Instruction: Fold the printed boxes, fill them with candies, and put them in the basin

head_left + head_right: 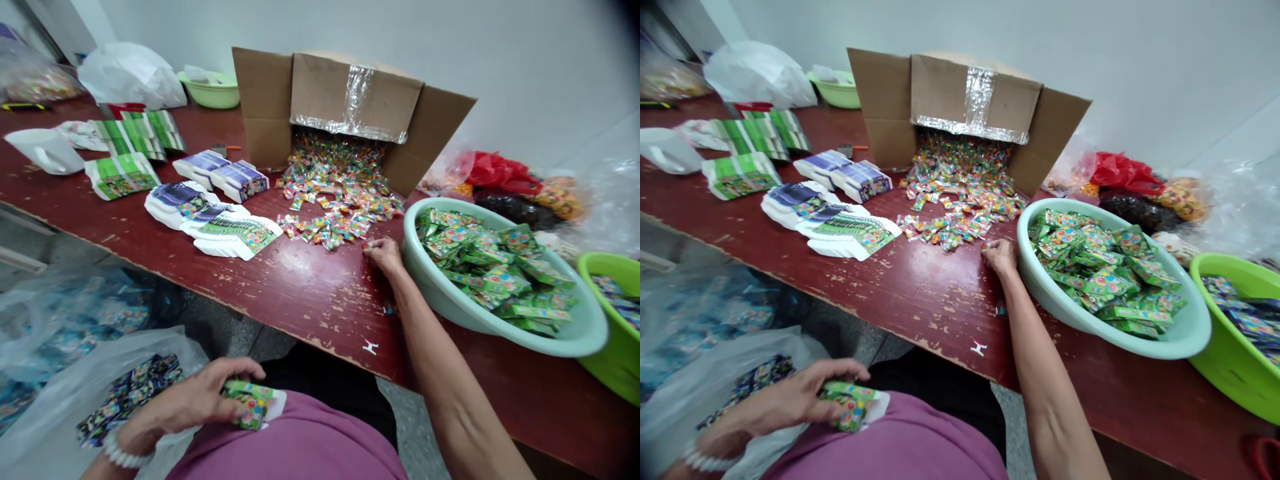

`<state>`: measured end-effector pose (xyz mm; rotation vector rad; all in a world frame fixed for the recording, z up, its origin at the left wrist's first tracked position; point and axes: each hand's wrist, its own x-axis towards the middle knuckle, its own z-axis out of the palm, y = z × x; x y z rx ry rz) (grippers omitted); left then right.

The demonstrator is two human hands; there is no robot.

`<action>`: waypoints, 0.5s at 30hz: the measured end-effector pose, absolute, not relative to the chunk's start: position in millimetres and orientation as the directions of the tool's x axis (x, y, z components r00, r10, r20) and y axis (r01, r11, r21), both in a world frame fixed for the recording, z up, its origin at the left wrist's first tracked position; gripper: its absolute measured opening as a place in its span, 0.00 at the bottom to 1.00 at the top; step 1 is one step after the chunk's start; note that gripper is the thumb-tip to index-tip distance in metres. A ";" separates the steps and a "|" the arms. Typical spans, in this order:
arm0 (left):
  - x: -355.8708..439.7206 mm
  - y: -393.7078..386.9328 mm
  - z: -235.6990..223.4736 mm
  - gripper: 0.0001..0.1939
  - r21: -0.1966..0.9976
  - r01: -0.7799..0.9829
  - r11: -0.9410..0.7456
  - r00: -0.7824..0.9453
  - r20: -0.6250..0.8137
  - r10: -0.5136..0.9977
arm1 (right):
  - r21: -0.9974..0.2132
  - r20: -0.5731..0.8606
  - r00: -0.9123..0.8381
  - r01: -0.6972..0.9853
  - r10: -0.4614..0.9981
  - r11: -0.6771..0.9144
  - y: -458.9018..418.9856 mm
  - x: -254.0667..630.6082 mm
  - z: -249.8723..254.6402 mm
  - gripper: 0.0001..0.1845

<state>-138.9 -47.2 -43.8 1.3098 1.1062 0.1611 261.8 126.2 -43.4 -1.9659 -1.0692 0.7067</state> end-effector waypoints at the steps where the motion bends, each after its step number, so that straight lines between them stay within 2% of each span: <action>1: -144.7 -44.4 -44.1 0.18 0.791 0.548 0.271 0.528 -0.578 0.622 | -0.857 -0.115 0.479 0.395 0.870 -0.331 121.8 259.7 -42.2 0.11; 3: -148.4 -40.5 -44.1 0.14 0.746 0.626 0.225 0.543 -0.625 0.561 | -0.906 -0.130 0.440 0.311 0.889 -0.286 108.5 252.1 -37.8 0.14; 5: -141.7 -37.0 -41.0 0.13 0.757 0.602 0.254 0.540 -0.620 0.570 | -0.945 -0.144 0.367 0.226 0.919 -0.238 88.8 238.6 -31.3 0.18; 8: -117.5 -30.5 -28.4 0.17 0.837 0.367 0.407 0.529 -0.547 0.648 | -0.974 -0.183 0.188 0.096 0.965 -0.203 51.3 210.0 -19.1 0.22; 11: -88.9 -24.5 -14.4 0.18 0.854 0.116 0.508 0.551 -0.481 0.682 | -0.971 -0.232 -0.058 -0.047 0.971 -0.234 18.3 184.1 -6.8 0.21; 13: -74.2 -22.9 -9.4 0.18 0.857 0.059 0.512 0.559 -0.453 0.694 | -0.970 -0.224 -0.186 -0.050 0.957 -0.237 5.2 174.7 -0.7 0.17; 15: -64.8 -23.8 -7.6 0.18 0.868 0.037 0.495 0.576 -0.423 0.699 | -0.983 -0.181 -0.260 0.020 0.949 -0.182 -1.1 171.8 3.5 0.13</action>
